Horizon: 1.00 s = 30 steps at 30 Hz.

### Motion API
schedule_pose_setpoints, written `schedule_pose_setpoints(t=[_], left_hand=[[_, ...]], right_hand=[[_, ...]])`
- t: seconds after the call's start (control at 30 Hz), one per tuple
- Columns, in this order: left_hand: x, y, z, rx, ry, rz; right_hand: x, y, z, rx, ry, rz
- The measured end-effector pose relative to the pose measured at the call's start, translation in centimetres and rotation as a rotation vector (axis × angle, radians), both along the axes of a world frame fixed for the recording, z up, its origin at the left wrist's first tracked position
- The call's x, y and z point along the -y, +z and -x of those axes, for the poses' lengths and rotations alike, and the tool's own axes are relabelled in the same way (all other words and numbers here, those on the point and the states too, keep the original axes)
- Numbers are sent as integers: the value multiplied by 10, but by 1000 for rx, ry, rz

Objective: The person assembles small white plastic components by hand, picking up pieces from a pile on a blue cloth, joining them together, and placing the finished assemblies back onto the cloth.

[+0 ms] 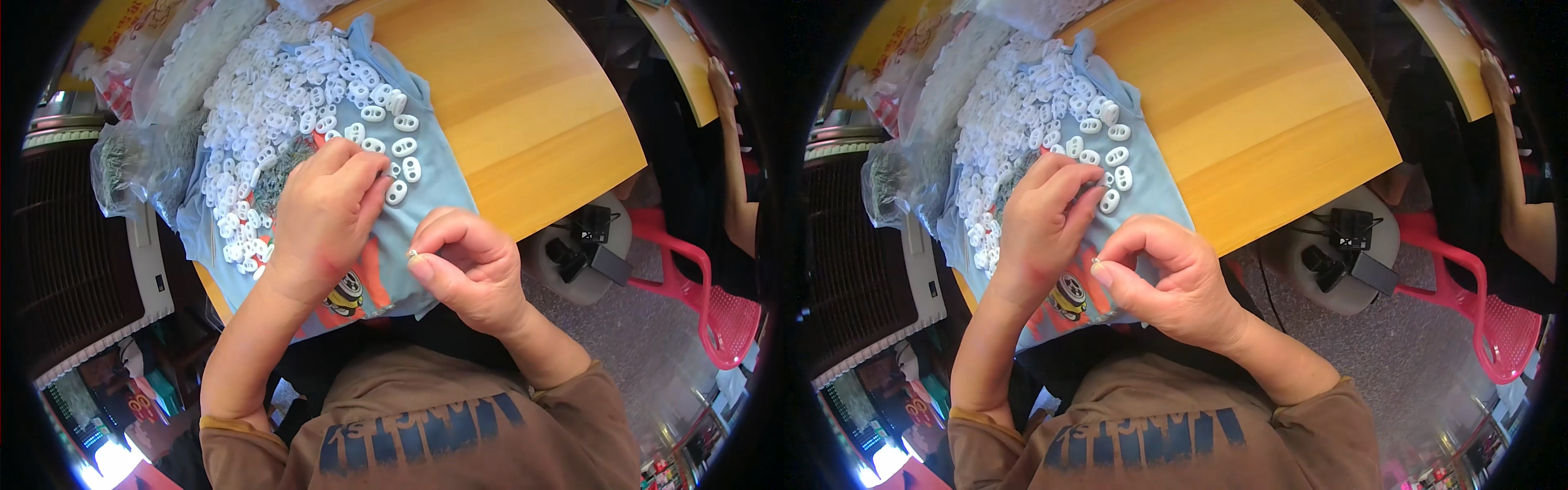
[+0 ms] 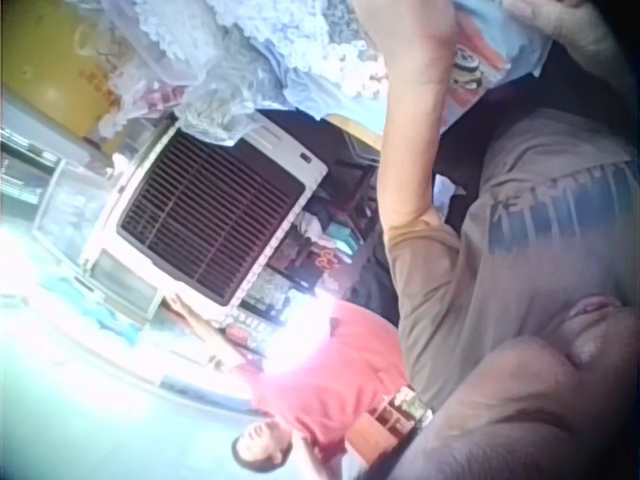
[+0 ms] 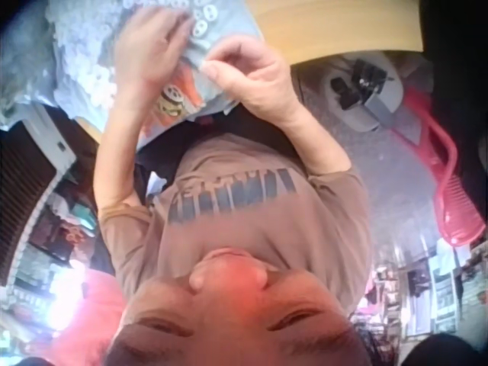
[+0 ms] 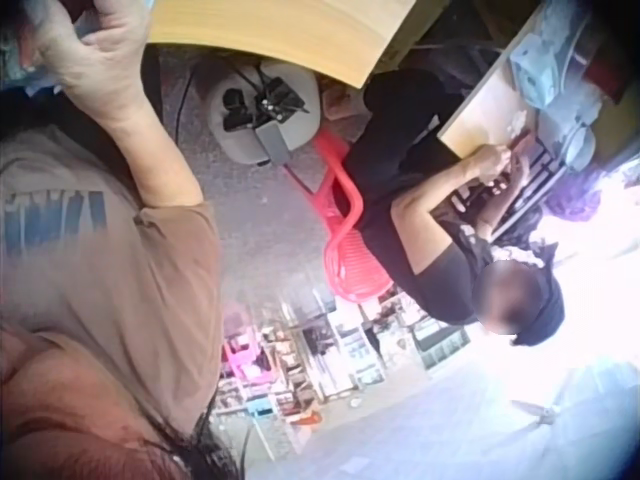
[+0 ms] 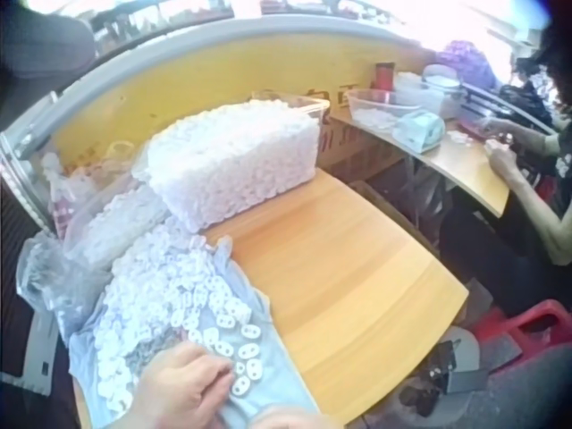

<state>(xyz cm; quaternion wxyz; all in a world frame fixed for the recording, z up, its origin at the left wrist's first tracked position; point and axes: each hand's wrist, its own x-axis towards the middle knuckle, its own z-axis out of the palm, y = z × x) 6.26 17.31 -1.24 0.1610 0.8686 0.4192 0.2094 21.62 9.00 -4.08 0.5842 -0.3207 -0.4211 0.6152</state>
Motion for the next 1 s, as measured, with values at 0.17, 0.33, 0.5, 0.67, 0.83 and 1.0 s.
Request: schedule_pose_setpoints(t=[0.17,0.33,0.5,0.67,0.83,1.0], left_hand=[[0,3,-2,-28,-26,-35],[0,4,-2,-50,-56,25],[-6,6,1,-67,-81,81],[-12,12,-3,-171,-116,79],[-13,9,1,-170,-167,68],[7,14,12,354,82,580]], right_hand=[[2,0,-1,-26,4,-5],[5,4,0,-62,7,40],[4,2,3,17,19,20],[3,2,6,96,10,-31],[7,4,10,125,-21,-30],[11,4,9,40,-12,66]])
